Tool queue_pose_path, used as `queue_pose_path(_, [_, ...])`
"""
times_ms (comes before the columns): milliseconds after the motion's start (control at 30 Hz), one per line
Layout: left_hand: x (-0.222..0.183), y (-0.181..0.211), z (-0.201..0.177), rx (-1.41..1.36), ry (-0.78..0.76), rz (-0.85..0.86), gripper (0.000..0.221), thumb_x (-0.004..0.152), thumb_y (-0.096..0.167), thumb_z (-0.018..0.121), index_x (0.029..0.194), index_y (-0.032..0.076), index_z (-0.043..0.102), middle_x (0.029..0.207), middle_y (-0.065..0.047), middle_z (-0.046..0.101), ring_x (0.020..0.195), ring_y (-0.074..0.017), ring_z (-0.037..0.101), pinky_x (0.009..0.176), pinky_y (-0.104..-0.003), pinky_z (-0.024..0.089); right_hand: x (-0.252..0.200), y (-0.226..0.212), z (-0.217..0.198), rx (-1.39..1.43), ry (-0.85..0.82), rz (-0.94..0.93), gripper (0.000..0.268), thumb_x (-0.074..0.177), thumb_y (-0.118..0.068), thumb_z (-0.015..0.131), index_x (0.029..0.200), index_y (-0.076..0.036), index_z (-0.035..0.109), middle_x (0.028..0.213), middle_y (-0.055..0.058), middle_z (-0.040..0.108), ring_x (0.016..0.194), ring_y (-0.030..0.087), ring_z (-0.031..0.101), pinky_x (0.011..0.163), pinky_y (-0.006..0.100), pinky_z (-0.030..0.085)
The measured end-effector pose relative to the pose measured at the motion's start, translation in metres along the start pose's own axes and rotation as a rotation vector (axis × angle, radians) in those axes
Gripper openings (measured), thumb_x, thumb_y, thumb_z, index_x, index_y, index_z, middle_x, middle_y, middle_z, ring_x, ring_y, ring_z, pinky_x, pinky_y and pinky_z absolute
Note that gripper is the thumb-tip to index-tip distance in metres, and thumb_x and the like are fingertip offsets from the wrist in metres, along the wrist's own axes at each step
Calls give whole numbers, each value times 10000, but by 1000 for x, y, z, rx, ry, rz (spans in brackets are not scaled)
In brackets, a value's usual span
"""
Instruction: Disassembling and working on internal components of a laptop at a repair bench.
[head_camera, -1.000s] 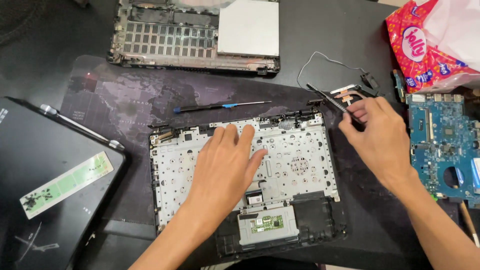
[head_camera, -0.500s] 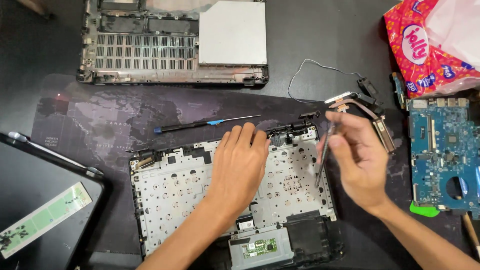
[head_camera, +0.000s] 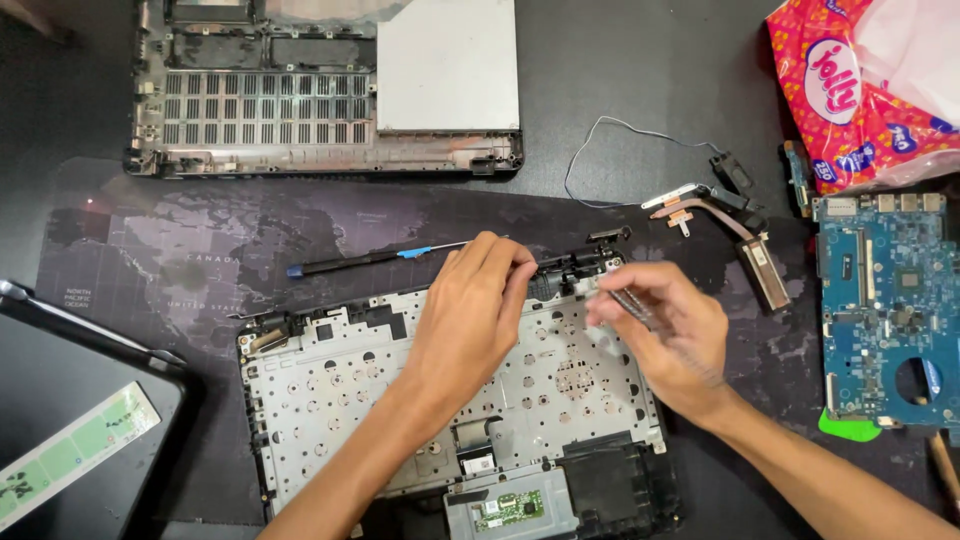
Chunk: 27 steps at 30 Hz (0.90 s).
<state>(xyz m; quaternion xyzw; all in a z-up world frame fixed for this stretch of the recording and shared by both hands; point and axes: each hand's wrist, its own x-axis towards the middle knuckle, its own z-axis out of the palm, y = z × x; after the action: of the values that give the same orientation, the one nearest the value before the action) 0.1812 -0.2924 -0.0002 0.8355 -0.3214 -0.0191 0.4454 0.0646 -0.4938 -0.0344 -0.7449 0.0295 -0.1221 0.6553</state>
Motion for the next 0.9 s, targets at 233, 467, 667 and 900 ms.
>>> queue_pose_path(233, [-1,-4,5,-153,55,-15,75,985,50,633,1027,-10,621,931,-131,609,894,-335,598,828,-427,477,11,-15,10,-260,5,-117,210,1016,-1,629,1221,36,659,1072,116,682,910,141,739,767,242,597])
queue_pose_path(467, [4,-2,8,-94,40,6,56,988,62,637,1013,13,626,937,-119,621,855,-328,587,784,-431,471,9,-3,12,-119,49,-3,211,1006,13,647,1197,53,570,1085,128,723,978,138,720,878,259,603])
queue_pose_path(667, [11,-3,16,-83,34,-11,58,987,73,638,1017,25,625,943,-112,624,790,-327,593,731,-437,471,12,-9,14,-202,46,-15,197,992,13,664,1168,52,585,1073,123,737,979,120,715,854,243,598])
queue_pose_path(900, [9,-1,10,-137,18,-38,39,996,61,620,1011,26,612,925,-114,609,793,-325,571,747,-429,464,12,-10,14,-281,36,-33,196,972,9,698,1154,49,638,1052,102,723,956,100,697,838,225,577])
